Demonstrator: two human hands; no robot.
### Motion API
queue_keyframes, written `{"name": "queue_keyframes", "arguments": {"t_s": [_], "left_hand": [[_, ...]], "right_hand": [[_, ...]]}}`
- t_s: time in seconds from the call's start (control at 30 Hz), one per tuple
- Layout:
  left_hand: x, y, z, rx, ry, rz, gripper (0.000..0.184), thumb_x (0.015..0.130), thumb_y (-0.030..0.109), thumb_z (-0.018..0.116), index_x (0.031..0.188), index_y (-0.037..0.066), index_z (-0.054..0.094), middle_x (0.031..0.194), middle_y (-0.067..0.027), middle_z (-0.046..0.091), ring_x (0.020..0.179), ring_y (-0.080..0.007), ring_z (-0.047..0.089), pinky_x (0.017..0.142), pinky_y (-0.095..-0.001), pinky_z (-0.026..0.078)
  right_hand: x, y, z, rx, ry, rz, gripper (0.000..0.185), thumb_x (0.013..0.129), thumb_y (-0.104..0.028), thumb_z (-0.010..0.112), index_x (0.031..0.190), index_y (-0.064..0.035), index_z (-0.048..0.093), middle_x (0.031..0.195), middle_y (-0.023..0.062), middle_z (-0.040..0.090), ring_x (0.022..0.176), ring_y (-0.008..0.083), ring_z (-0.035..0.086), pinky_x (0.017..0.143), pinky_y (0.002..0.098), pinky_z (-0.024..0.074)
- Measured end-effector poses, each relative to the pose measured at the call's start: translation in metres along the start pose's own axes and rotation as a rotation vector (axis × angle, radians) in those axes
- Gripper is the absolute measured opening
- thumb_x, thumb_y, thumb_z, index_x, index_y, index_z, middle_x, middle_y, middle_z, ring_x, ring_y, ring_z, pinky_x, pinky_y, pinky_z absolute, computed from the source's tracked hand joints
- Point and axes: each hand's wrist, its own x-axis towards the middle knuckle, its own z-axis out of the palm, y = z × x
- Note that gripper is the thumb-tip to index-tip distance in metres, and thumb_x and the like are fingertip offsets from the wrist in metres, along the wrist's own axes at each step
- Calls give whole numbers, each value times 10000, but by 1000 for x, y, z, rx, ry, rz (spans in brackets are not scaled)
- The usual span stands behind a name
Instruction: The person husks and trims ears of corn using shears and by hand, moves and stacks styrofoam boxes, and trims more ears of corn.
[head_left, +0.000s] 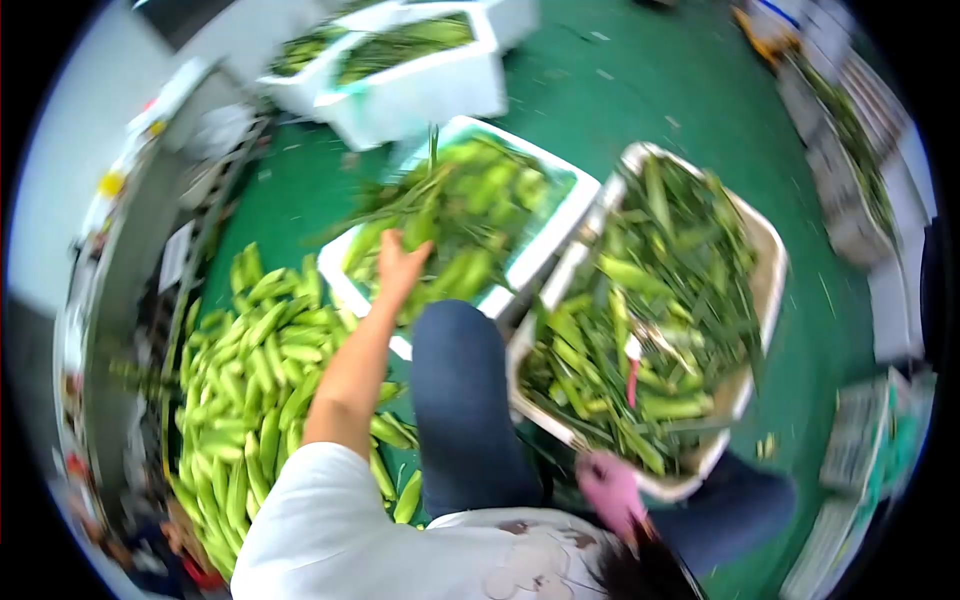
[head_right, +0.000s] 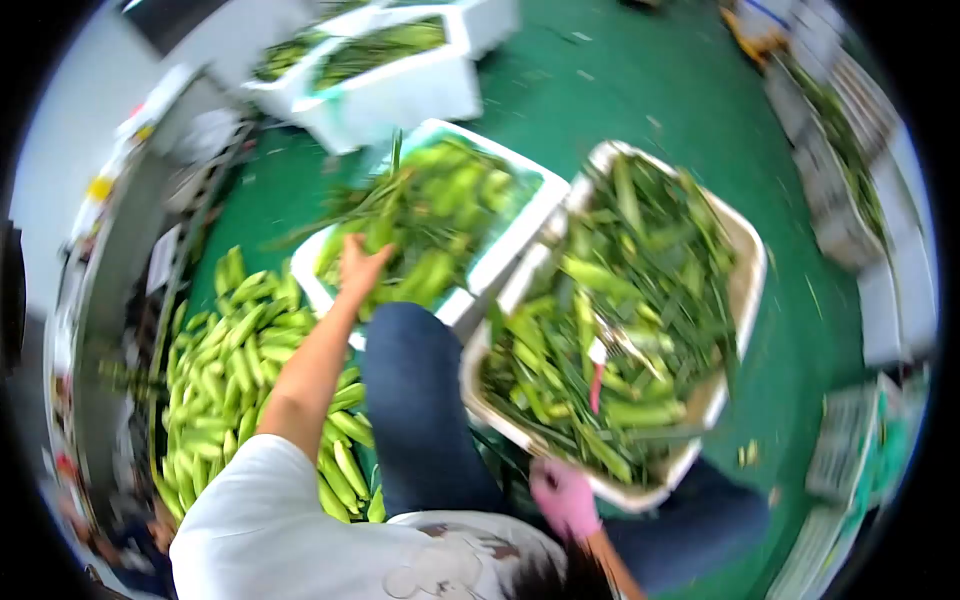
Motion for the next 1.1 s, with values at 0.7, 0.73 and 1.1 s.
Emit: {"name": "queue_keyframes", "arguments": {"t_s": [0.7,0.73,1.1], "left_hand": [[-37,223,93,-1413,-670,-684,551,908,588,545,1158,97,568,924,-84,572,802,-221,553,686,-371,488],[-40,225,87,-1383,-705,-673,527,911,575,539,1137,100,576,911,-76,573,783,-215,547,685,-371,482],[-51,222,76,-1406,-582,-870,565,895,583,500,1119,67,560,974,-131,564,829,-254,535,738,-410,474]], "right_hand": [[130,1,39,-605,-560,-426,359,900,-161,615,1240,-48,633,1211,182,649,1114,300,630,946,354,491],[131,2,39,-607,-568,-427,360,900,-163,614,1242,-49,633,1213,182,649,1114,301,630,947,354,490],[131,2,18,-619,-593,-460,377,908,-179,614,1262,-52,626,1234,183,642,1123,310,626,955,353,487]]}}
